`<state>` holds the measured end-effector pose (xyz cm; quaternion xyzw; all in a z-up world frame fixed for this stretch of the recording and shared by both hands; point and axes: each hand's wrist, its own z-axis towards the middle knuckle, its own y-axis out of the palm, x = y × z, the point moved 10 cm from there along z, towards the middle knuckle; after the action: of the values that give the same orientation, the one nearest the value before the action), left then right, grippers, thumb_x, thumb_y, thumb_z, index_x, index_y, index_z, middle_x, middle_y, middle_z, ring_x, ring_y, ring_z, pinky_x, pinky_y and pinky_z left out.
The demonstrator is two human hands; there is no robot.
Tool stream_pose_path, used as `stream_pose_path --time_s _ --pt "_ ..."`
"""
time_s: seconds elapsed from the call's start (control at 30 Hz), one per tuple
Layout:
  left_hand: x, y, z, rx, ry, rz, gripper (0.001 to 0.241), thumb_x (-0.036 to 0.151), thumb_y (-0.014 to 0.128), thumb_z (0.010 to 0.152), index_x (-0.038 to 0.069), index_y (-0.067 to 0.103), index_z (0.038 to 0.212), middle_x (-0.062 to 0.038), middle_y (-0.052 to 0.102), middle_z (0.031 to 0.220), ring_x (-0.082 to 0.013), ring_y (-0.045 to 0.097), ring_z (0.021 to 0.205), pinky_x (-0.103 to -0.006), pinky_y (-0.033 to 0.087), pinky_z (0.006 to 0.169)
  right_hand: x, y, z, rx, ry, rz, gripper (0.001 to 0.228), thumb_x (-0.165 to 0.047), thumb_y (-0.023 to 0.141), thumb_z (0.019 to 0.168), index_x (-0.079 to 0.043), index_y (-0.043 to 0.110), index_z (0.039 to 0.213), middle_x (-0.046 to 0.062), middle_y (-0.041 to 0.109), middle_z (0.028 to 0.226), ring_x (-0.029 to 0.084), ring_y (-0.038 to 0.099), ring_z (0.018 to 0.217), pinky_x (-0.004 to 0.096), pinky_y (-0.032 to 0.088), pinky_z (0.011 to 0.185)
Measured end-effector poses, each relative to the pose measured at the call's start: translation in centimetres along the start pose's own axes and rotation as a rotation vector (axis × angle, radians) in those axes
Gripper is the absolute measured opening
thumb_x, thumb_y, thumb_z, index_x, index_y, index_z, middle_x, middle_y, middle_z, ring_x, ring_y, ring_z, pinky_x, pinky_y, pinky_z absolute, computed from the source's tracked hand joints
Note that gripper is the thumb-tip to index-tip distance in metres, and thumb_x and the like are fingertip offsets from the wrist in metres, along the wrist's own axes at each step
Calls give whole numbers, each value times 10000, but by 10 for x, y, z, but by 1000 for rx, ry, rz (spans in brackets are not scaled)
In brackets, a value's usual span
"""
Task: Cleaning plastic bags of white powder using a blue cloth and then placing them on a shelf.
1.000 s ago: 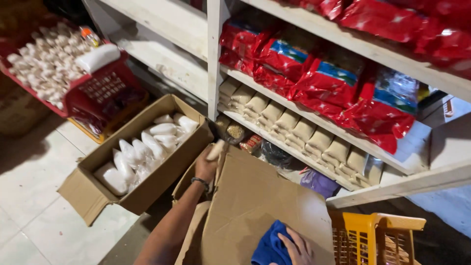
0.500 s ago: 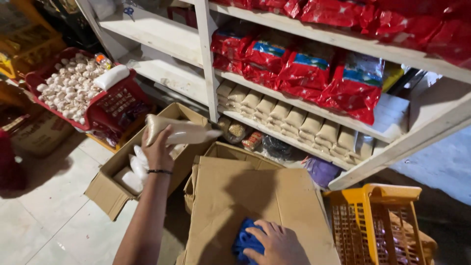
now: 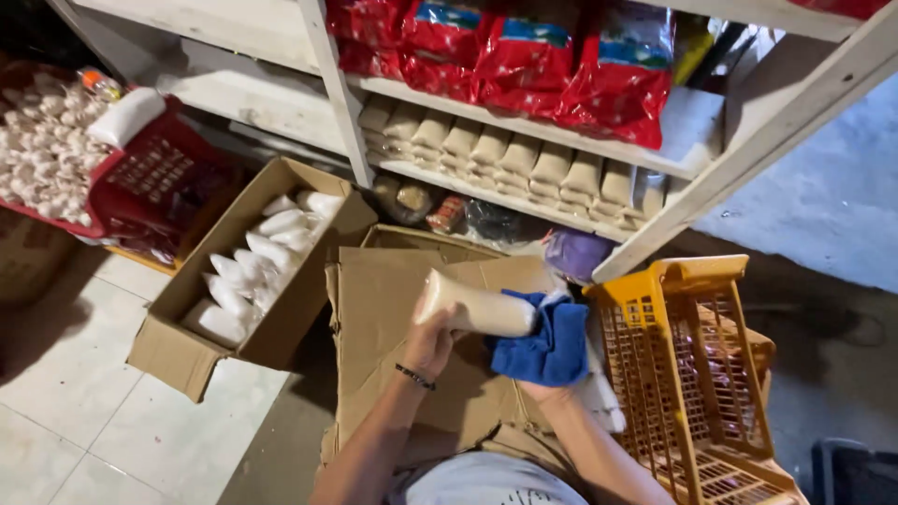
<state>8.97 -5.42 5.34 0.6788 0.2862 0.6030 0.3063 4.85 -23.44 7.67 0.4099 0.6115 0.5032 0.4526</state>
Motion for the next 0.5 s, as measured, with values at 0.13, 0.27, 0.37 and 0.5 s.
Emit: stream_pose_path --time_s 0.13,0.27,0.37,0.5 --pt "14 50 -30 -382 -222 -220 793 567 630 898 122 369 1501 -145 526 1442 -363 568 1295 -570 540 1021 2 57 -1 -177 35 -150 618 -527 592 1044 -6 612 1377 167 705 1237 383 679 1042 538 568 815" --pt "-6 18 -36 -400 -418 -289 926 728 518 913 31 399 1510 -209 527 1474 -381 564 1328 -552 529 1075 10 29 7 -31 78 -202 637 -568 583 983 -41 626 1339 143 714 1220 362 684 1051 532 572 844" --pt "-31 -7 -46 -318 -595 -106 923 704 470 959 1 390 1551 -221 542 1466 -385 594 1288 -528 526 1075 11 -5 17 142 114 -275 597 -564 569 963 -83 641 1310 94 715 1201 297 682 1075 481 570 933" --pt "-37 18 -61 -389 -762 -376 919 672 430 1026 -2 300 1637 -262 535 1490 -444 624 1261 -518 542 1035 -2 -16 27 207 67 -450 484 -488 574 1020 -103 644 1305 69 703 1184 256 672 1047 447 553 940"
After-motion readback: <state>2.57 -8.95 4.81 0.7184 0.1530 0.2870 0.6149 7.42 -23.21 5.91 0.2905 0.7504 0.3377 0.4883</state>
